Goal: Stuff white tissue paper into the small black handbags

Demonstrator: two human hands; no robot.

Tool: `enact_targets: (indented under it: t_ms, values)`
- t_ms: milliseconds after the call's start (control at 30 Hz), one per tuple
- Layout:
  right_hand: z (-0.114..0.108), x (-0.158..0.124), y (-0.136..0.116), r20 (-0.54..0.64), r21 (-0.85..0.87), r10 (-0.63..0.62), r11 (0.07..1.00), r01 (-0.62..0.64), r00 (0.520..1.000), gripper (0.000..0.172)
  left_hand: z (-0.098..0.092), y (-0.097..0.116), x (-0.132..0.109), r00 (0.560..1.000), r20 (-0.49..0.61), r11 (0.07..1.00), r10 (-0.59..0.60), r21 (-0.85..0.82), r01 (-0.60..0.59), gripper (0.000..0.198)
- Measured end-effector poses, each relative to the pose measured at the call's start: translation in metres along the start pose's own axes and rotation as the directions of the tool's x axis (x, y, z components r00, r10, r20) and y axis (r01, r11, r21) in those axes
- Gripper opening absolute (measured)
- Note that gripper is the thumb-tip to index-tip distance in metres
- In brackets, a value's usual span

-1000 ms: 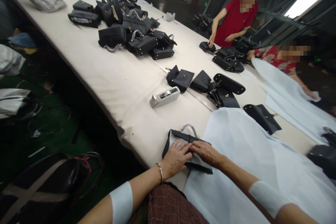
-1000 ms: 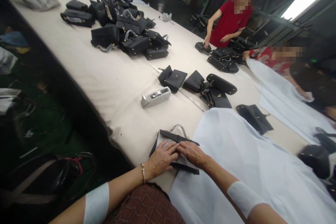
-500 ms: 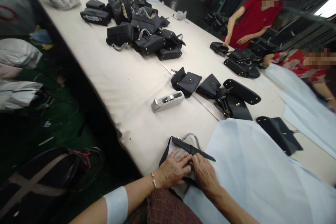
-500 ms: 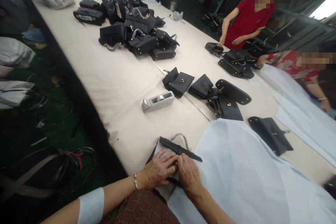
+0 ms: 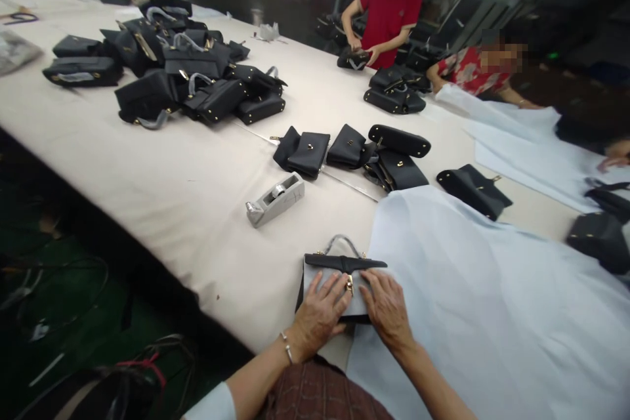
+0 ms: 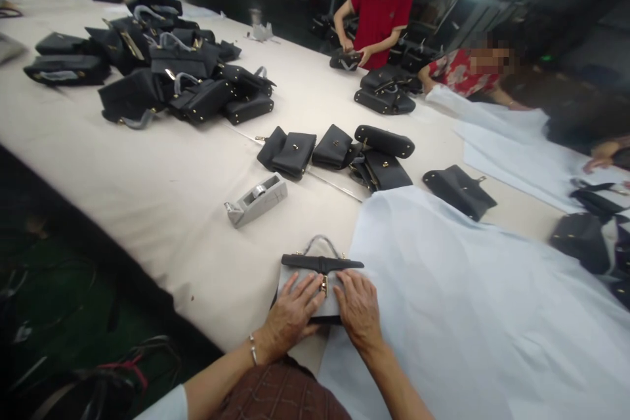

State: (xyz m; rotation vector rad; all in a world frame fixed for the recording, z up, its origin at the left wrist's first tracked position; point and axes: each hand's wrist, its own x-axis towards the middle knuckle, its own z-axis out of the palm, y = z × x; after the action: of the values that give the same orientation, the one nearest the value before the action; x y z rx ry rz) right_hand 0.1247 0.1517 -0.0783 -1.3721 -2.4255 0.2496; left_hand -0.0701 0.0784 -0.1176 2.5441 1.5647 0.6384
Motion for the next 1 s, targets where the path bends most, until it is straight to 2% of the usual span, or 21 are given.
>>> enact_targets:
  t_ms: [67,100,200,267,367,467,567,633,700,733,800,867,933,1000]
  values:
    - [-0.016,-0.005,0.016,-0.027,0.04,0.141,0.989,-0.14,0.99,0.032,-0.002,0.0,0.0,1.0,-0.015,1.0,-0.003,-0.022,0.002,0.076]
    - [-0.026,-0.005,0.024,-0.046,0.079,0.246,0.967,-0.242,0.968,0.037,-0.005,0.0,0.0,1.0,-0.019,0.999,-0.008,-0.036,0.007,0.076]
    - [-0.06,0.005,0.044,-0.115,0.201,0.532,0.84,-0.505,0.839,0.044,-0.014,-0.002,0.001,0.999,-0.033,0.995,-0.021,-0.094,0.017,0.074]
    - [-0.073,0.016,0.052,-0.108,0.243,0.616,0.778,-0.58,0.781,0.044,-0.02,-0.004,0.002,0.998,-0.056,0.99,-0.011,-0.138,0.003,0.069]
    - [-0.062,0.024,0.056,0.049,0.295,0.634,0.729,-0.618,0.772,0.046,-0.029,-0.01,0.0,0.994,-0.105,0.988,0.007,-0.151,-0.022,0.05]
    - [-0.025,0.016,0.053,0.162,0.321,0.591,0.726,-0.608,0.79,0.041,-0.035,-0.018,-0.005,0.988,-0.151,0.995,0.015,-0.096,-0.03,0.027]
    - [0.004,0.003,0.054,0.2,0.334,0.553,0.737,-0.587,0.809,0.034,-0.043,-0.03,-0.006,0.985,-0.168,0.997,0.046,-0.055,-0.056,0.019]
    - [0.005,0.002,0.056,0.237,0.338,0.545,0.73,-0.595,0.804,0.033,-0.049,-0.039,-0.003,0.988,-0.137,0.997,0.065,-0.034,-0.07,0.018]
    - [-0.008,0.01,0.052,0.236,0.328,0.557,0.726,-0.605,0.796,0.042,-0.056,-0.046,-0.001,0.993,-0.079,0.996,0.089,-0.013,-0.091,0.016]
    - [-0.019,0.016,0.045,0.199,0.316,0.554,0.744,-0.588,0.808,0.048,-0.059,-0.047,-0.002,0.993,-0.051,0.995,0.104,-0.008,-0.104,0.014]
    - [-0.04,0.028,0.021,0.069,0.284,0.483,0.829,-0.481,0.873,0.057,-0.065,-0.048,-0.006,0.991,0.015,0.991,0.133,-0.017,-0.132,0.014]
    - [-0.053,0.035,-0.01,-0.061,0.238,0.297,0.932,-0.275,0.953,0.055,-0.069,-0.046,-0.014,0.988,0.059,0.989,0.145,-0.029,-0.143,0.036]
    - [-0.049,0.033,-0.034,-0.09,0.171,0.064,0.984,-0.048,0.994,0.057,-0.07,-0.046,-0.024,0.988,0.065,0.99,0.139,-0.022,-0.138,0.051]
    - [-0.029,0.023,-0.045,-0.009,0.116,-0.143,0.983,0.143,0.99,0.063,-0.069,-0.048,-0.032,0.99,0.027,0.99,0.138,-0.009,-0.137,0.046]
